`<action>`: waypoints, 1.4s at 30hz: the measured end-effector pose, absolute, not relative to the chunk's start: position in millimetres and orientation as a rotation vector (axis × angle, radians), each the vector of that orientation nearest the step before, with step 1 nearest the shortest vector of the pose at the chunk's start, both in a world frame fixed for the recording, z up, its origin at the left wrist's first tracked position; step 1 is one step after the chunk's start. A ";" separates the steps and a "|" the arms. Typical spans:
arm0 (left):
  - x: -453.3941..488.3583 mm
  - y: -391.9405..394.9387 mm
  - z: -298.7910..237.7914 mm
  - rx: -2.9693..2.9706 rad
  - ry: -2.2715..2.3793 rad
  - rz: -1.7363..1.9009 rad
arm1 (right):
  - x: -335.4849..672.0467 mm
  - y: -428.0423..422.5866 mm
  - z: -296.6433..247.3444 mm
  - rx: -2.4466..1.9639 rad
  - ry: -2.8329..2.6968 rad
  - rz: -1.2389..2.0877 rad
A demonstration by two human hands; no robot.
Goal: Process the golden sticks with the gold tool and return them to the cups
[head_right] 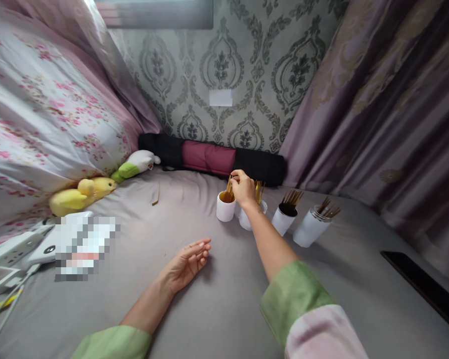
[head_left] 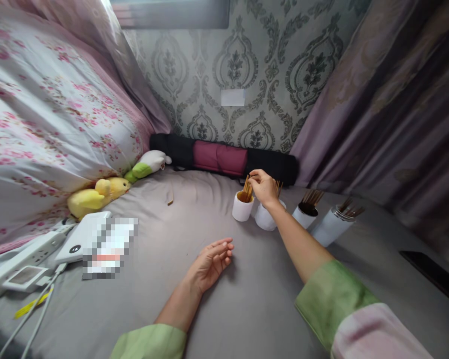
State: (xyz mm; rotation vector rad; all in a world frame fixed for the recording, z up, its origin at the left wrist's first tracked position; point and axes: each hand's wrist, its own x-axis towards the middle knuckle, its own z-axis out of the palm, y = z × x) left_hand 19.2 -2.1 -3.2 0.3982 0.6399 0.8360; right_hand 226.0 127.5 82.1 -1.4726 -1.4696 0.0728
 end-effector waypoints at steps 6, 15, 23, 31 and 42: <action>19.6 -3.0 -2.0 0.396 0.650 0.839 | 225.6 122.2 86.4 -1.476 -1.497 -0.005; 19.2 -2.0 -2.4 0.398 0.635 0.836 | 232.9 121.2 89.1 -1.508 -1.518 -0.185; 19.2 -2.7 -2.9 0.400 0.639 0.840 | 237.6 119.2 87.8 -1.523 -1.510 -0.200; 19.5 -2.3 -2.6 0.400 0.648 0.842 | 241.6 119.0 86.7 -1.533 -1.493 -0.241; 19.3 -3.3 -2.3 0.400 0.656 0.840 | 246.8 119.4 86.5 -1.547 -1.439 -0.220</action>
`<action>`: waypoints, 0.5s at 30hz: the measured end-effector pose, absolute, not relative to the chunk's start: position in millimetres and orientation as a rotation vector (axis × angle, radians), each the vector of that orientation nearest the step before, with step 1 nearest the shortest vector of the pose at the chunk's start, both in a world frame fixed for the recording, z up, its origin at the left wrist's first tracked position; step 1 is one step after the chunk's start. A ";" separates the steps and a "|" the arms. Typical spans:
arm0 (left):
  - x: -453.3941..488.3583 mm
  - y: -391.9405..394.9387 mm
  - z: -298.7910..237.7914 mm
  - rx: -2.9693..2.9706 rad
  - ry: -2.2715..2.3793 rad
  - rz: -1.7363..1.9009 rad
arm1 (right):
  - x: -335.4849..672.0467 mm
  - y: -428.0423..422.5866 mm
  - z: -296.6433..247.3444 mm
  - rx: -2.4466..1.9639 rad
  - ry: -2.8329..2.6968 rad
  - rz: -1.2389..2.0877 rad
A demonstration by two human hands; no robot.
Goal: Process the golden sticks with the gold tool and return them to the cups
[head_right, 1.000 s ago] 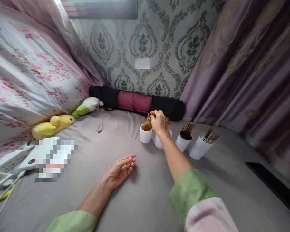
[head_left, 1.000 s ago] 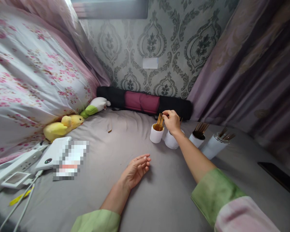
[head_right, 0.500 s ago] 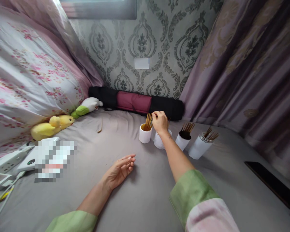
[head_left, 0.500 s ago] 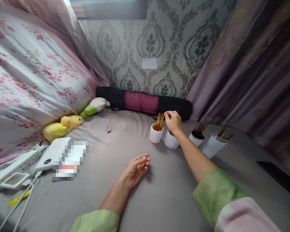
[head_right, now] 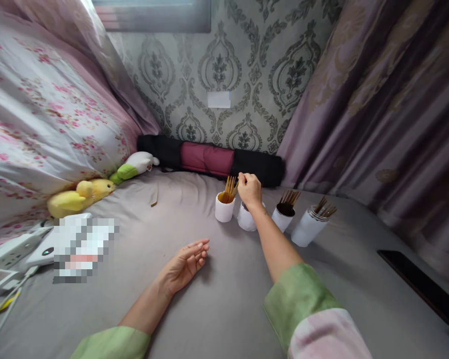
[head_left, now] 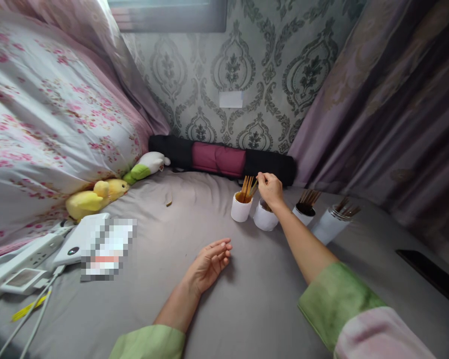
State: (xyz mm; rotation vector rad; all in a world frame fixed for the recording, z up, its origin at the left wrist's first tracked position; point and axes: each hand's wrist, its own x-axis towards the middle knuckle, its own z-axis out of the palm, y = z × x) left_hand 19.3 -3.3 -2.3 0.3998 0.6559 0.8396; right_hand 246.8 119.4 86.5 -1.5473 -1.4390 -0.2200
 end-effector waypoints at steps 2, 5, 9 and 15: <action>19.3 -3.6 -1.9 0.401 0.655 0.841 | 247.1 119.2 86.8 -1.551 -1.440 -0.223; 19.3 -3.9 -0.8 0.397 0.655 0.840 | 247.1 118.5 87.4 -1.559 -1.438 -0.222; 19.5 -3.9 0.5 0.393 0.660 0.838 | 247.4 118.4 88.3 -1.560 -1.445 -0.201; 19.7 -3.1 0.7 0.391 0.658 0.845 | 250.9 118.5 89.1 -1.544 -1.429 -0.162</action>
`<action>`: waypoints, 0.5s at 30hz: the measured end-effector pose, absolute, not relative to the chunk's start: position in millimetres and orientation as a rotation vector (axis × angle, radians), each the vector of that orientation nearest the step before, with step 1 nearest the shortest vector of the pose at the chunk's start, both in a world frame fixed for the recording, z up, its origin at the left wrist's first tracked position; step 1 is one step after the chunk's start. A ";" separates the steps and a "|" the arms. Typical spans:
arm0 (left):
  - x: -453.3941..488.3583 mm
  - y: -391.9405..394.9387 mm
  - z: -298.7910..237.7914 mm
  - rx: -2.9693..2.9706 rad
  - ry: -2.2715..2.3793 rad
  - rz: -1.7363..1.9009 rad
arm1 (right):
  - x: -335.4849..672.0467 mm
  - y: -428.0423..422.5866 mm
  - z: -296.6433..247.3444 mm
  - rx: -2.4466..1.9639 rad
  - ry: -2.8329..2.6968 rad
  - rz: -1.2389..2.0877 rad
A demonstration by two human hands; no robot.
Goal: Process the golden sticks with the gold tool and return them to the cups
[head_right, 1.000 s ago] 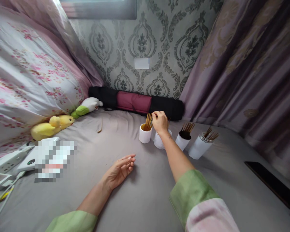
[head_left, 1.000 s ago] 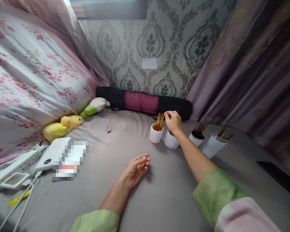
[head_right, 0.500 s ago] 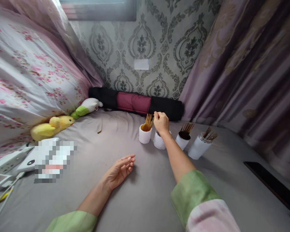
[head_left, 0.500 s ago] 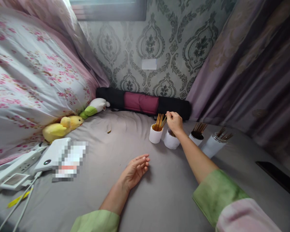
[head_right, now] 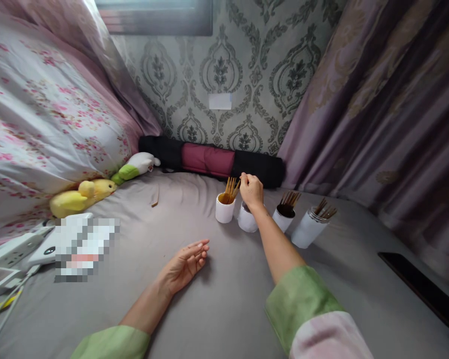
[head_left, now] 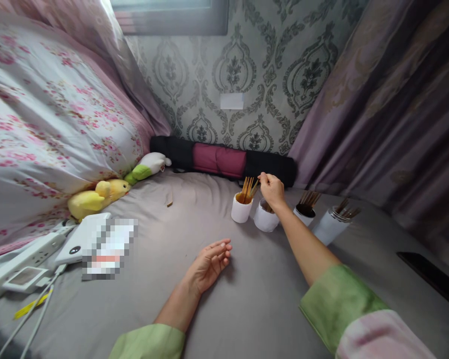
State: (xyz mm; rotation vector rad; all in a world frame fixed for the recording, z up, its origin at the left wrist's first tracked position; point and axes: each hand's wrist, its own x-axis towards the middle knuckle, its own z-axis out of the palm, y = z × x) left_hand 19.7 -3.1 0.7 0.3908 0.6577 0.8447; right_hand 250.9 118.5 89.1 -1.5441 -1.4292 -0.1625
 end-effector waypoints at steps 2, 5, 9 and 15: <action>19.6 -2.9 0.6 0.389 0.663 0.847 | 252.2 117.6 89.5 -1.546 -1.424 -0.157; 19.3 -3.0 0.3 0.387 0.670 0.848 | 253.4 115.7 90.2 -1.561 -1.408 -0.157; 19.2 -3.2 -0.3 0.391 0.662 0.853 | 252.7 112.1 92.7 -1.554 -1.385 -0.166; 18.9 -3.0 -1.6 0.391 0.656 0.865 | 247.6 102.9 102.1 -1.523 -1.334 -0.151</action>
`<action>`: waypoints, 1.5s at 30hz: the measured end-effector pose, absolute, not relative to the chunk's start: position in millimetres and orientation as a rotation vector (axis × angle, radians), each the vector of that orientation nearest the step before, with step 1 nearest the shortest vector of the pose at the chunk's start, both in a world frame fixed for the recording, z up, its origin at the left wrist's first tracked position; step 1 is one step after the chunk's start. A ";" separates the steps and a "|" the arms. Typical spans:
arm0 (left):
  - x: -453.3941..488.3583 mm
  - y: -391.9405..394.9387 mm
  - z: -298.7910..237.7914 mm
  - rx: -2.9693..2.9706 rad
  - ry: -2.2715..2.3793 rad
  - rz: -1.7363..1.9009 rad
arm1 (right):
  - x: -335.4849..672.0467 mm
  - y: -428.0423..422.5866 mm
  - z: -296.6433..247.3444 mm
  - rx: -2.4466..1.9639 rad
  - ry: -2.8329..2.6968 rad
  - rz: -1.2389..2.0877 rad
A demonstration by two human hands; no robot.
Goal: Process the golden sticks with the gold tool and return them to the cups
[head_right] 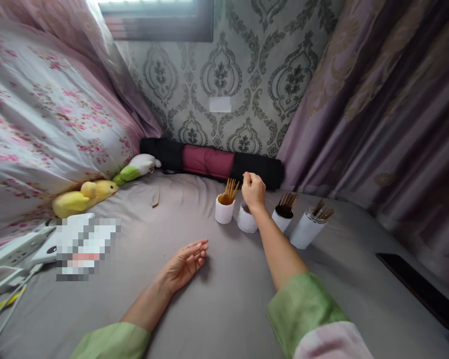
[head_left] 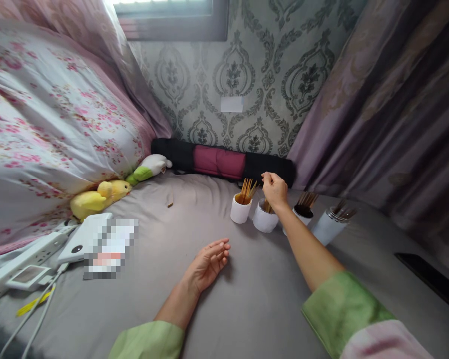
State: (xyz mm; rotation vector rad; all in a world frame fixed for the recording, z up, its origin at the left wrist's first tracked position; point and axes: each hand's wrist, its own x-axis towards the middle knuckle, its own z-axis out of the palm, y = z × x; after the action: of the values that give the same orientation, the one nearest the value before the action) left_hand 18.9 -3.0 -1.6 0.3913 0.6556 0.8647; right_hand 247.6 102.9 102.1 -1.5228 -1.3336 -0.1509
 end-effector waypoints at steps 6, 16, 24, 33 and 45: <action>17.4 -3.2 -4.2 0.383 0.653 0.866 | 240.0 90.7 106.9 -1.464 -1.249 -0.089; 17.0 -2.3 -5.4 0.381 0.637 0.873 | 237.8 77.2 109.4 -1.408 -1.168 0.008; 16.6 -1.7 -6.1 0.380 0.640 0.878 | 233.1 65.9 106.0 -1.317 -1.089 0.154; 15.8 -2.5 -6.3 0.378 0.638 0.874 | 222.3 46.0 95.7 -1.240 -0.920 0.329; 17.2 -1.0 -6.2 0.368 0.642 0.880 | 191.0 25.3 42.2 -1.309 -0.776 0.576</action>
State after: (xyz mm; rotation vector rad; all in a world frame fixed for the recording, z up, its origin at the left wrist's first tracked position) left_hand 17.2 -1.0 -6.2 0.3676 0.6416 0.8797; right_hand 191.0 25.3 42.2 -1.3089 -0.7764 0.5756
